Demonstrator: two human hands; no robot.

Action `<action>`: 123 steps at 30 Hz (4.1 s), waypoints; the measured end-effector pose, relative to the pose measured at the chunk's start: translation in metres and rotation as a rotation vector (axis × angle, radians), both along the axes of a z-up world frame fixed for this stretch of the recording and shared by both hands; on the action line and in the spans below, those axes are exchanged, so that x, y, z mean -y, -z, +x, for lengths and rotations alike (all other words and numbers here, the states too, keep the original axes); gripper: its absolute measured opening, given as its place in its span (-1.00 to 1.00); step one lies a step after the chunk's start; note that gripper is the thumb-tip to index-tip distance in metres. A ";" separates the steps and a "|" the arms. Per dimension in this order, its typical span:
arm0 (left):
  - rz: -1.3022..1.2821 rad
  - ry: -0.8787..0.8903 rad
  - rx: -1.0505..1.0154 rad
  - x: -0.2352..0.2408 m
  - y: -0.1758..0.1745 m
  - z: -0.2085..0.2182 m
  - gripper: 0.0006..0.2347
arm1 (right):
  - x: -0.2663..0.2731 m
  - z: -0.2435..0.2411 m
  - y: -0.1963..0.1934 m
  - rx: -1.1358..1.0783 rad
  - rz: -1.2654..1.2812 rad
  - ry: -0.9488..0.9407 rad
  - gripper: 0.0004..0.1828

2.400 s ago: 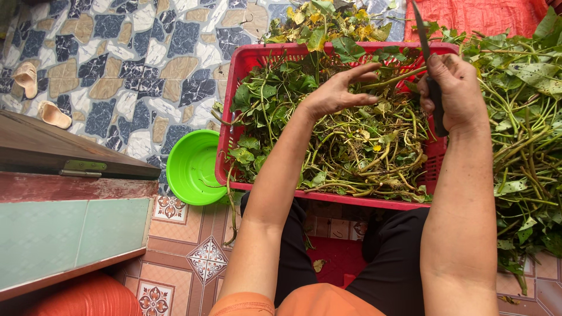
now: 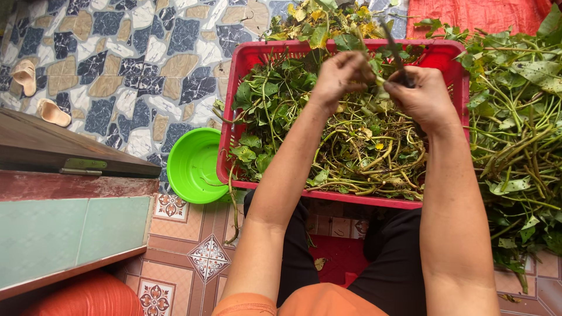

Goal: The person sits on a low stool and uses a knife to trim stems and leaves from a large pile of green vegetables in a red basket. They handle the vegetables one by one, cutting unwanted parts and placing the trimmed pieces back into the basket.

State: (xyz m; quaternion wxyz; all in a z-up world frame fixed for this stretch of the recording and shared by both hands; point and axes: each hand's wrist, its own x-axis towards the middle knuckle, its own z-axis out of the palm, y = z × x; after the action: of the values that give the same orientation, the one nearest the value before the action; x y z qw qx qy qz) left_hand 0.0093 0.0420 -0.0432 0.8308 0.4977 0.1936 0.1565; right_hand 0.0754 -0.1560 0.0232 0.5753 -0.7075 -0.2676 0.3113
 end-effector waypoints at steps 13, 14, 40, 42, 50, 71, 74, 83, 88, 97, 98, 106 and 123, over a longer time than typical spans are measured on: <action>0.555 -0.042 -0.054 -0.001 0.039 0.011 -0.82 | -0.018 -0.002 0.038 0.042 -0.100 0.157 -0.92; 0.765 -0.062 -0.148 -0.009 0.037 0.005 -0.81 | -0.016 0.002 0.044 0.122 -0.121 0.186 -0.93; 1.008 0.477 -0.453 -0.007 0.138 0.059 -0.92 | 0.003 0.041 0.076 0.579 -0.550 0.160 -0.76; 1.025 0.468 -0.345 -0.012 0.097 0.061 -0.91 | 0.002 0.042 0.082 0.385 -0.571 0.121 -0.78; 1.019 0.212 -0.062 0.006 0.016 0.032 -0.86 | -0.001 0.035 0.065 -0.198 -0.048 -0.009 -0.90; 1.423 -0.005 0.181 0.067 0.027 0.027 -0.84 | 0.016 0.049 0.056 -0.216 0.158 0.334 -0.84; 1.516 0.096 0.146 0.067 0.050 0.032 -0.83 | 0.029 0.071 0.056 -0.167 0.180 0.533 -0.80; 1.187 -0.525 -0.888 -0.080 0.065 -0.022 -0.79 | 0.069 0.105 0.071 -0.171 0.315 0.652 -0.71; 0.807 -0.564 -1.349 -0.131 0.109 -0.081 -0.61 | 0.073 0.105 0.071 -0.166 0.325 0.558 -0.55; 0.724 -0.332 -0.596 -0.147 0.055 -0.049 -0.75 | 0.038 0.052 0.029 0.008 0.078 0.304 -0.29; 0.710 -0.267 -0.485 -0.140 0.042 -0.047 -0.75 | 0.034 0.043 0.018 0.018 0.069 0.271 -0.31; 0.623 0.085 -0.179 -0.057 -0.027 -0.029 -0.86 | 0.008 0.010 -0.008 -0.033 0.328 0.058 -0.54; 0.787 0.281 -0.255 0.004 -0.046 -0.042 -0.87 | 0.022 0.005 -0.013 -0.308 0.510 0.083 -0.71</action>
State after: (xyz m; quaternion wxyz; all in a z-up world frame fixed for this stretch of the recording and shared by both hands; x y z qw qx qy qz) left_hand -0.0328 0.0376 0.0031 0.5606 0.8133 0.1504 0.0410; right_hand 0.0806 -0.1778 0.0362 0.7805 -0.4949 -0.2176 0.3139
